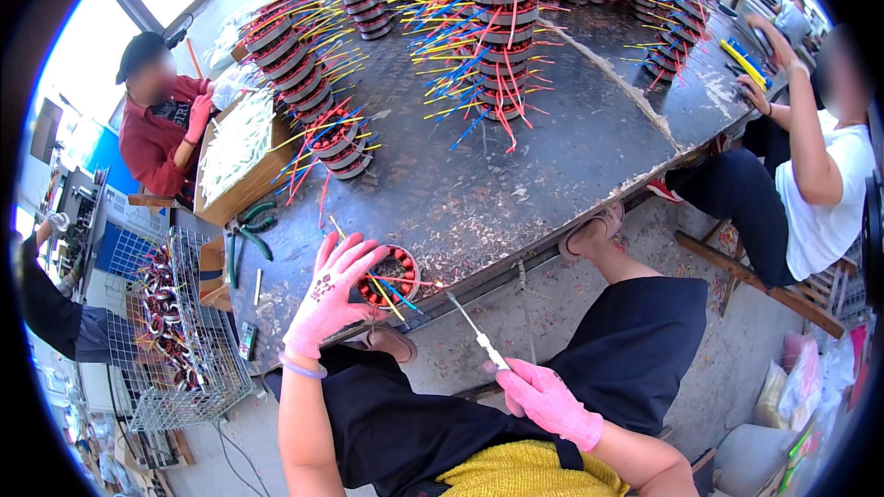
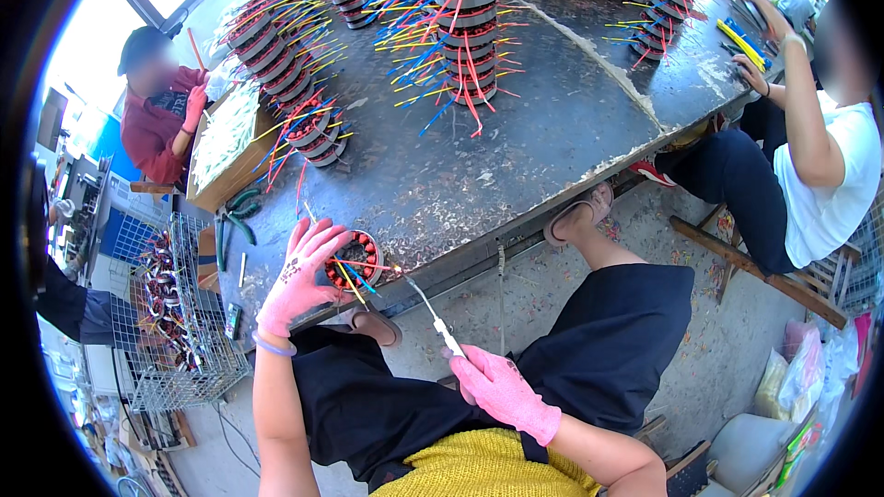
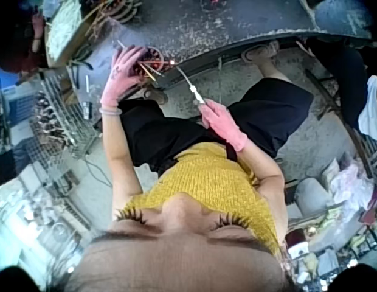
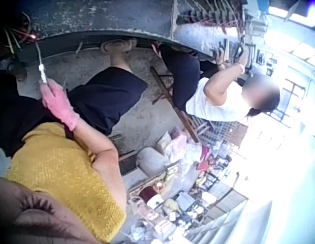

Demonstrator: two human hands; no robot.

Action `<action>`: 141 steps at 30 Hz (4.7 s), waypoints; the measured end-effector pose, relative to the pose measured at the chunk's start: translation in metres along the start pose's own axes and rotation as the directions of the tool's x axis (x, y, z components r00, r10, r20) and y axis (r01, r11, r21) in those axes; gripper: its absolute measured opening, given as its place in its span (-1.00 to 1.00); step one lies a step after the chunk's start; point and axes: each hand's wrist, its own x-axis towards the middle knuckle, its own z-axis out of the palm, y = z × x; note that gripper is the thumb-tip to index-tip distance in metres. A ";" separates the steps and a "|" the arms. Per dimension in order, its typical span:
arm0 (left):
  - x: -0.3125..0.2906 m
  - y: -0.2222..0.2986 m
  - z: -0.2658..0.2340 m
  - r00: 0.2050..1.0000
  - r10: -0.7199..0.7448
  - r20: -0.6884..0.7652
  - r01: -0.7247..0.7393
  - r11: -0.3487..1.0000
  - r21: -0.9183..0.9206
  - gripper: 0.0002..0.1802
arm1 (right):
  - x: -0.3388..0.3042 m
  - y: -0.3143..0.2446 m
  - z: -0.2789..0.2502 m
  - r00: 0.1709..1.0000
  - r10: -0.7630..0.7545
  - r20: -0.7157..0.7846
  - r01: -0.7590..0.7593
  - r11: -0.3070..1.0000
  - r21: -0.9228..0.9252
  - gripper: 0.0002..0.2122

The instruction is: The person uses a lighter to heat and fuse colored wires attached to circular electronic components, then places the finished parts into a stack.

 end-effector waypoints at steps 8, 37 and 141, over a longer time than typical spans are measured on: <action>0.001 0.000 0.001 1.000 0.001 0.003 -0.001 1.000 -0.008 -0.03 | -0.002 -0.003 0.000 1.000 0.004 -0.008 -0.004 1.000 -0.016 -0.65; 0.002 0.001 0.000 1.000 -0.003 -0.010 0.003 1.000 -0.015 -0.01 | 0.001 0.002 -0.001 1.000 -0.011 -0.004 0.011 1.000 -0.027 -0.64; 0.332 0.055 0.108 0.647 -0.614 -0.452 0.510 0.789 -0.343 0.29 | -0.042 -0.024 -0.114 0.811 -0.279 -0.515 0.436 0.875 0.212 -0.72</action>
